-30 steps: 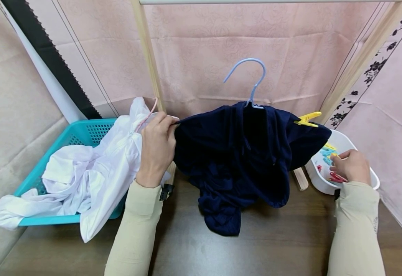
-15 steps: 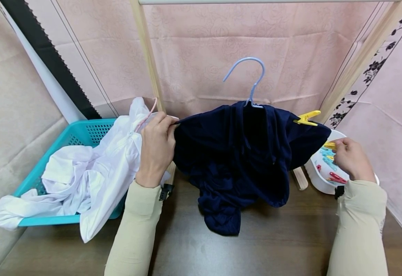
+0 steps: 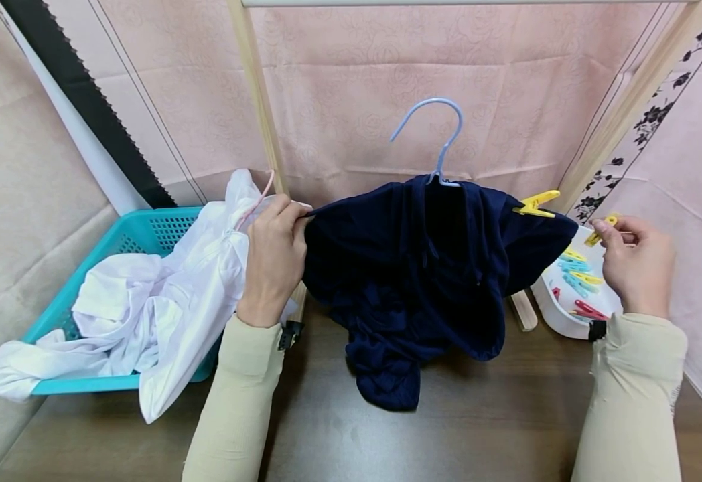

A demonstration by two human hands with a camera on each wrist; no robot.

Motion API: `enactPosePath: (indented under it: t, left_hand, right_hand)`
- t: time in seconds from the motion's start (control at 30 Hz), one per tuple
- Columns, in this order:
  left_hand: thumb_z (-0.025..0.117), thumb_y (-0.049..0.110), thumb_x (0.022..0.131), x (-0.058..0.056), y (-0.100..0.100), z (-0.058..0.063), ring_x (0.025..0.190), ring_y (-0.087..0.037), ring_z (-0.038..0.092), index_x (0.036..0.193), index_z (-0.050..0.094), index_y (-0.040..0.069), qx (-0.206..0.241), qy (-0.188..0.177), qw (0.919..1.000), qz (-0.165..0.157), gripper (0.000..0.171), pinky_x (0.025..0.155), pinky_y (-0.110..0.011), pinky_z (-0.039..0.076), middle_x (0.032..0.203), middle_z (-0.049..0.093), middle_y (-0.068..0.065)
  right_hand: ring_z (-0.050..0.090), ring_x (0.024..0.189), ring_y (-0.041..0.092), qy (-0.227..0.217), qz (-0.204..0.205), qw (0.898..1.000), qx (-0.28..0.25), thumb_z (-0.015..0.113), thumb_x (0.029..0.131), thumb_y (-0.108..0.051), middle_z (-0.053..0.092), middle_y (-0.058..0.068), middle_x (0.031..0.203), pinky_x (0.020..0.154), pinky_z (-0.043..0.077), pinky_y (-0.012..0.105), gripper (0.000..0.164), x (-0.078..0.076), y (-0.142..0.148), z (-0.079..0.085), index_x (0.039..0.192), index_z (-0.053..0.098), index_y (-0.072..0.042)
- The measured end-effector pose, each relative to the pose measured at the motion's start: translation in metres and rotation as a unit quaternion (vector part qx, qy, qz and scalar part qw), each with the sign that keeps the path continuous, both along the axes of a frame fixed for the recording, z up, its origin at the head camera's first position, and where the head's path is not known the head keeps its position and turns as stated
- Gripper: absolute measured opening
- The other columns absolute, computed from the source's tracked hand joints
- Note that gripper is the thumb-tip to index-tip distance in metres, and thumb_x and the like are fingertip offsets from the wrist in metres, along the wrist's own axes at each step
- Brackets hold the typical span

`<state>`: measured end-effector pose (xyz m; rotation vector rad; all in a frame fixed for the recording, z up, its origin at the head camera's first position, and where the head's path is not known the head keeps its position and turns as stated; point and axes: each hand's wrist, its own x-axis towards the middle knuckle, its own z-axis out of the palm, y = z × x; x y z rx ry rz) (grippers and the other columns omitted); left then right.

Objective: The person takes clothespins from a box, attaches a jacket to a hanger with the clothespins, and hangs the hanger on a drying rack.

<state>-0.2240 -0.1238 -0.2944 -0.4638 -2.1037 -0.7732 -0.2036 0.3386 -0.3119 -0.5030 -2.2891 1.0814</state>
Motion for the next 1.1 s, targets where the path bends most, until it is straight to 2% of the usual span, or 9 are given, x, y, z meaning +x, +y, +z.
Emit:
enactPosePath:
  t: [0.07,0.17,0.37,0.5,0.67,0.77,0.87,1.0,1.1]
  left_hand:
    - [0.063,0.01,0.092,0.0,0.0,0.0,0.08,-0.025,0.063,0.092,0.073,0.002,0.001,0.0,1.0,-0.001,0.013,0.067,-0.036,0.048,0.08,0.061,-0.007]
    - [0.063,0.01,0.092,0.0,0.0,0.0,0.08,-0.025,0.063,0.092,0.073,0.002,0.0,-0.001,1.0,-0.001,0.013,0.067,-0.036,0.048,0.08,0.061,-0.007]
    - [0.064,0.01,0.091,-0.001,0.0,0.0,0.08,-0.025,0.064,0.091,0.073,0.003,0.0,-0.001,1.0,0.001,0.011,0.068,-0.037,0.048,0.08,0.061,-0.006]
    - [0.064,0.009,0.091,-0.001,0.0,0.001,0.081,-0.024,0.064,0.091,0.073,0.003,0.001,-0.002,1.0,-0.001,0.01,0.069,-0.037,0.048,0.08,0.061,-0.005]
    - [0.064,0.008,0.091,-0.002,0.0,0.001,0.082,-0.024,0.064,0.091,0.073,0.003,0.001,-0.004,1.0,0.001,0.011,0.07,-0.038,0.049,0.081,0.062,-0.006]
    - [0.064,0.008,0.091,-0.002,0.0,0.001,0.082,-0.024,0.064,0.091,0.073,0.003,0.001,-0.003,1.0,0.002,0.01,0.07,-0.038,0.048,0.081,0.062,-0.006]
    - [0.064,0.009,0.091,-0.002,-0.001,0.001,0.082,-0.025,0.064,0.091,0.073,0.004,-0.001,-0.004,1.0,0.004,0.011,0.071,-0.039,0.049,0.08,0.062,-0.005]
    - [0.063,0.01,0.092,-0.001,-0.001,0.0,0.083,-0.024,0.064,0.092,0.073,0.004,-0.004,-0.005,1.0,0.005,0.012,0.073,-0.039,0.049,0.081,0.062,-0.005]
    - [0.063,0.01,0.092,0.0,0.0,0.0,0.083,-0.024,0.064,0.091,0.073,0.004,-0.002,-0.005,1.0,0.004,0.012,0.072,-0.039,0.049,0.081,0.062,-0.005]
  right_hand:
    - [0.049,0.065,-0.011,0.024,-0.002,1.0,0.007,0.065,0.091,-0.028,0.051,-0.031,0.07,0.057,0.037,0.006,0.034,0.001,-0.004,0.004,0.124,0.062,-0.02]
    - [0.05,0.069,-0.012,0.055,-0.001,0.998,0.0,0.069,0.087,-0.022,0.051,-0.027,0.079,0.064,0.039,0.002,0.048,0.004,-0.01,0.011,0.133,0.055,-0.018]
    - [0.052,0.066,-0.01,0.085,0.001,0.996,-0.007,0.073,0.084,-0.019,0.055,-0.025,0.077,0.06,0.04,0.002,0.032,0.016,-0.026,0.028,0.115,0.067,-0.015]
    - [0.054,0.063,-0.007,0.134,0.017,0.99,-0.044,0.074,0.081,-0.012,0.059,-0.02,0.077,0.057,0.041,0.003,0.03,0.027,-0.037,0.041,0.111,0.067,-0.016]
    - [0.056,0.068,0.0,0.233,0.029,0.969,-0.073,0.076,0.076,-0.001,0.063,-0.01,0.085,0.064,0.044,0.007,0.036,0.04,-0.056,0.056,0.109,0.067,-0.011]
    - [0.057,0.073,0.003,0.283,0.032,0.954,-0.095,0.078,0.075,0.001,0.063,-0.005,0.089,0.071,0.045,0.011,0.039,0.049,-0.069,0.065,0.11,0.065,-0.009]
    - [0.056,0.075,0.004,0.334,0.056,0.934,-0.114,0.077,0.074,0.003,0.063,-0.003,0.089,0.075,0.044,0.015,0.039,0.058,-0.083,0.072,0.11,0.065,-0.005]
    - [0.053,0.073,0.003,0.385,0.093,0.915,-0.081,0.077,0.074,0.005,0.06,-0.006,0.091,0.078,0.041,0.017,0.033,0.068,-0.102,0.077,0.106,0.066,0.001]
    - [0.052,0.072,0.002,0.411,0.095,0.906,-0.041,0.079,0.073,0.003,0.06,-0.009,0.09,0.077,0.039,0.017,0.03,0.073,-0.114,0.08,0.101,0.068,0.006]
